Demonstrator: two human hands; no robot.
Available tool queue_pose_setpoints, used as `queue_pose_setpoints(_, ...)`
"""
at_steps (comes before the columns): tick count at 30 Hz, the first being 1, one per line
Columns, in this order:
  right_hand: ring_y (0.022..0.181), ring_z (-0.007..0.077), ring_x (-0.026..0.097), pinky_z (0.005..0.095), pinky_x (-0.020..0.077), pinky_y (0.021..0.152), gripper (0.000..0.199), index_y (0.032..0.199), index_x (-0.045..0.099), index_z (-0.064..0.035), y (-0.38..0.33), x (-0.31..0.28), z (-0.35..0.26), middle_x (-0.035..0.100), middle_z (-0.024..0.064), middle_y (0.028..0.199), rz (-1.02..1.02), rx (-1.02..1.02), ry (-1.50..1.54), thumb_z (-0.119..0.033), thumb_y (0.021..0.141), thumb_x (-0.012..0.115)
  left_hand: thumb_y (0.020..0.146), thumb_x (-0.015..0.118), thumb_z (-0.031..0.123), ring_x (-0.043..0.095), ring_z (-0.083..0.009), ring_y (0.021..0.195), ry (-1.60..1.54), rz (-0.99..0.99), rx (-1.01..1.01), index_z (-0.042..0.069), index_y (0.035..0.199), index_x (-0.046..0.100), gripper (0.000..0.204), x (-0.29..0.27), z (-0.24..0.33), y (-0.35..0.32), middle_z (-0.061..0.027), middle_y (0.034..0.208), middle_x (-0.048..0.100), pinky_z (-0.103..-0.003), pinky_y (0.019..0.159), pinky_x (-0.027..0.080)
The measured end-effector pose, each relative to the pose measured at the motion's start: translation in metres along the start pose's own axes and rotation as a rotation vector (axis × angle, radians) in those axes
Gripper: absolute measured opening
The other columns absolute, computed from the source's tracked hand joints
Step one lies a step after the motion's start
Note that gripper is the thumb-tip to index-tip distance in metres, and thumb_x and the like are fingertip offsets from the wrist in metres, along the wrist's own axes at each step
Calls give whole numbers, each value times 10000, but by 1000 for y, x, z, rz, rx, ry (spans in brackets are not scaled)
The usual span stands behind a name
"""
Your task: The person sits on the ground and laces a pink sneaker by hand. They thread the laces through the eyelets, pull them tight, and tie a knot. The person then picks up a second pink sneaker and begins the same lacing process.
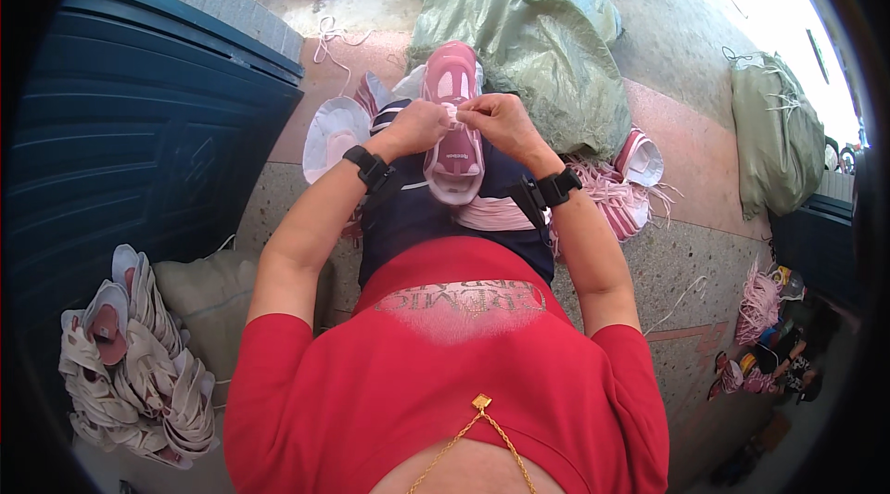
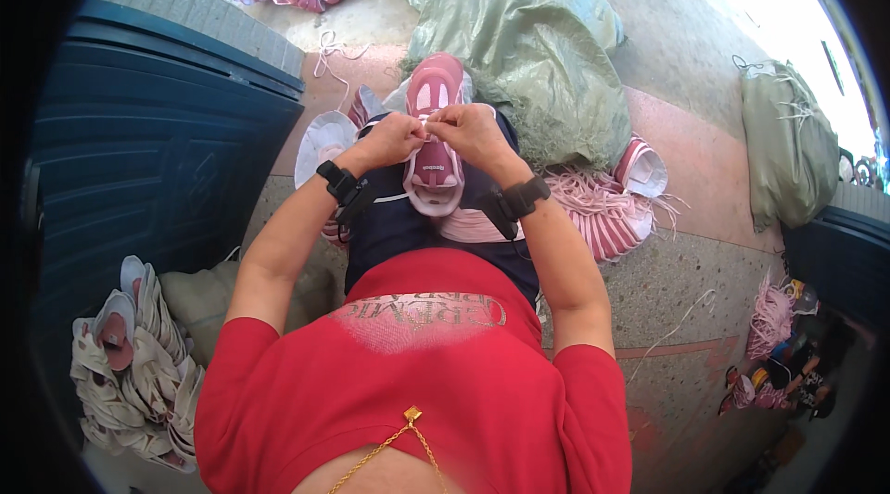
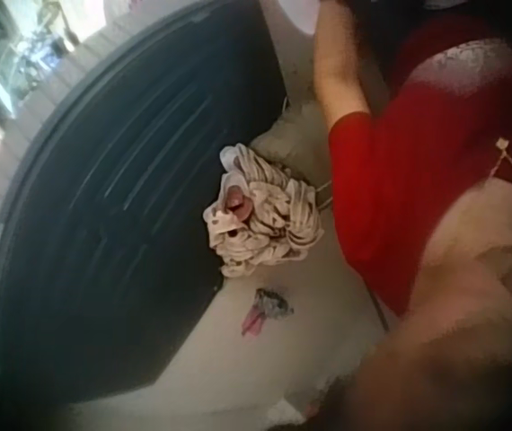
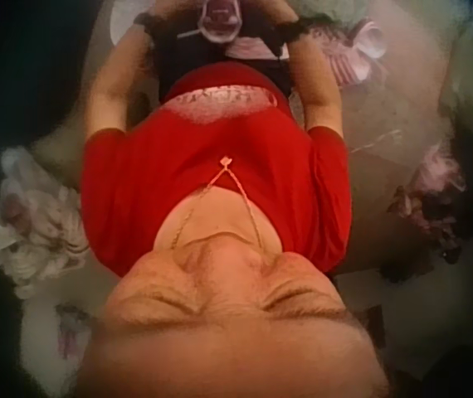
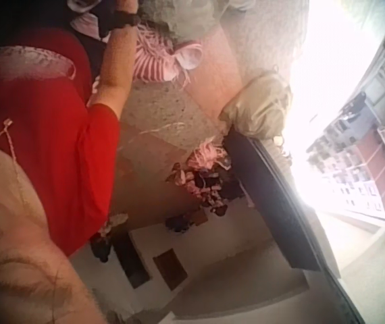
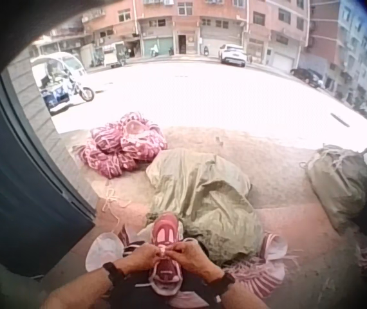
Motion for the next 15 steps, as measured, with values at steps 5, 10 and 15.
queue_pose_setpoints(5, 602, 167, 624, 282, 481, 594, 191, 848, 685, 1, 6, -2, -16, 656, 131, 694, -147, -259, -197, -175, 781, 662, 757, 644, 166, 644, -321, 782, -61, 117, 31, 42, 836, 661, 148, 1, 12, 3, -176, 826, 653, -374, 702, 494)
queue_pose_setpoints(10, 717, 318, 648, 386, 501, 664, 198, 839, 685, -12, 37, 2, -26, 652, 180, 750, -116, -186, -254, -184, 760, 627, 780, 645, 196, 646, -318, 769, -211, 55, -209, -8, 834, 650, 211, 7, 26, -12, -190, 794, 649, -373, 699, 490)
queue_pose_setpoints(15, 816, 317, 630, 399, 483, 743, 187, 840, 701, -42, 43, -1, -46, 661, 159, 858, 243, -579, -203, -198, 771, 625, 809, 632, 182, 642, -307, 715, -246, 435, -50, -28, 795, 624, 211, 14, 29, -13, -186, 725, 629, -378, 660, 482)
Point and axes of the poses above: each hand's wrist, its own y-axis towards the middle knuckle, its own x-axis out of the palm, z = x × y, the point moved 2 cm from there along y, towards the middle knuckle
